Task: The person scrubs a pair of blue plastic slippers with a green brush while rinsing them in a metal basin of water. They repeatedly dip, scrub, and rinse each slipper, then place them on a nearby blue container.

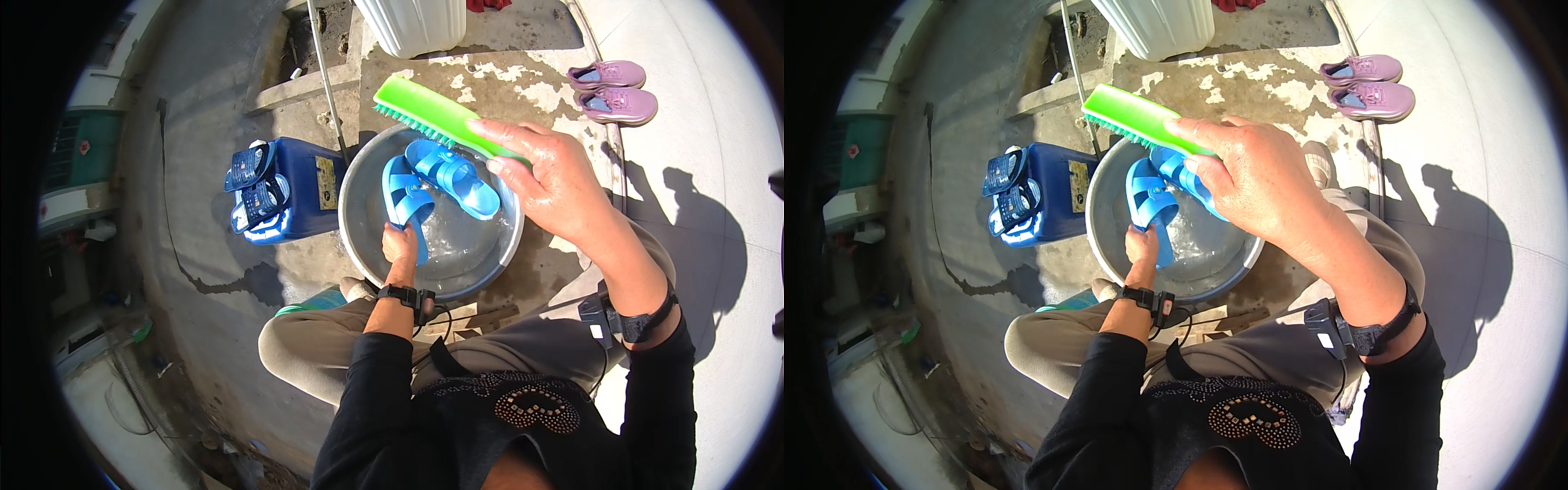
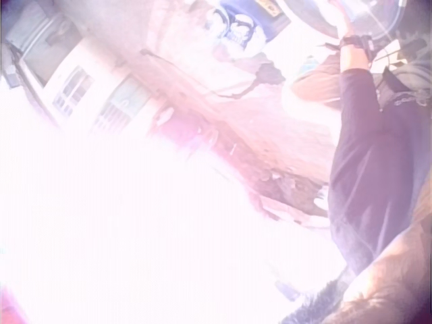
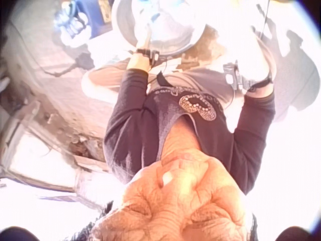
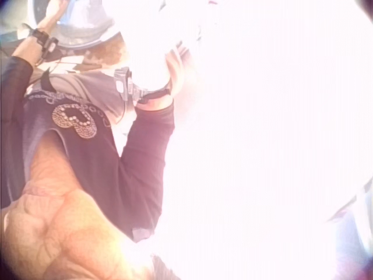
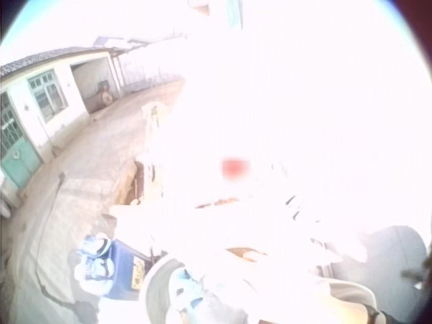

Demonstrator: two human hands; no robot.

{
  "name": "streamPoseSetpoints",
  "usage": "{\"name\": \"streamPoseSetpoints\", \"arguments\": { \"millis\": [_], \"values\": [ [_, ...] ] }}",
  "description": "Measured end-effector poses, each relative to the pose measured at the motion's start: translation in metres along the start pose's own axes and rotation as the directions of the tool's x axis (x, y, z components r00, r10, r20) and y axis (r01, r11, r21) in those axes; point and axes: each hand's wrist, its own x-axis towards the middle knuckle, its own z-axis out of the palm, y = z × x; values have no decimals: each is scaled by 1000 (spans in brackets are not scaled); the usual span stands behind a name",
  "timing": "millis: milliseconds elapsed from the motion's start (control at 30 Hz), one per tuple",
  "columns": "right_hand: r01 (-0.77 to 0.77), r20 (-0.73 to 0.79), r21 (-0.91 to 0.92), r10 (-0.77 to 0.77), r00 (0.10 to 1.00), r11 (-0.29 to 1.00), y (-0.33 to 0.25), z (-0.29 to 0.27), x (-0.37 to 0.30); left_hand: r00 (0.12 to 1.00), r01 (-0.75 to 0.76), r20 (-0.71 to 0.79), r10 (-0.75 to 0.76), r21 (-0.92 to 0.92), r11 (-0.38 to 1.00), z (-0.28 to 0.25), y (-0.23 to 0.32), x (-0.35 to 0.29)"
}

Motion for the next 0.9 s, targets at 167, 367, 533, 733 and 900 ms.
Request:
{"name": "streamPoseSetpoints", "arguments": {
  "millis": [167, 367, 533, 733, 900],
  "values": [
    [-35, 1, -184, 36, 999, 982, 3, 5, 0, 989, -144, 15, 146, -95, 985, -45, 28, 5],
    [14, -9, -306, -18, 1000, 952, 4, 19, 0, 860, 78, 370, 350, -775, 627, -129, 72, -16],
    [205, 42, -203, -201, 979, 957, 2, 44, -6, 766, -7, 427, 481, -743, 670, -182, 95, -46],
    [-64, -153, -468, -9, 988, 882, 14, 33, 6, 726, 104, 533, 435, -710, 696, -205, 83, -66],
    [79, -40, -142, -86, 995, 987, 26, 35, 6, 666, 262, 570, 482, -783, 564, -203, 81, -56]
  ]
}}
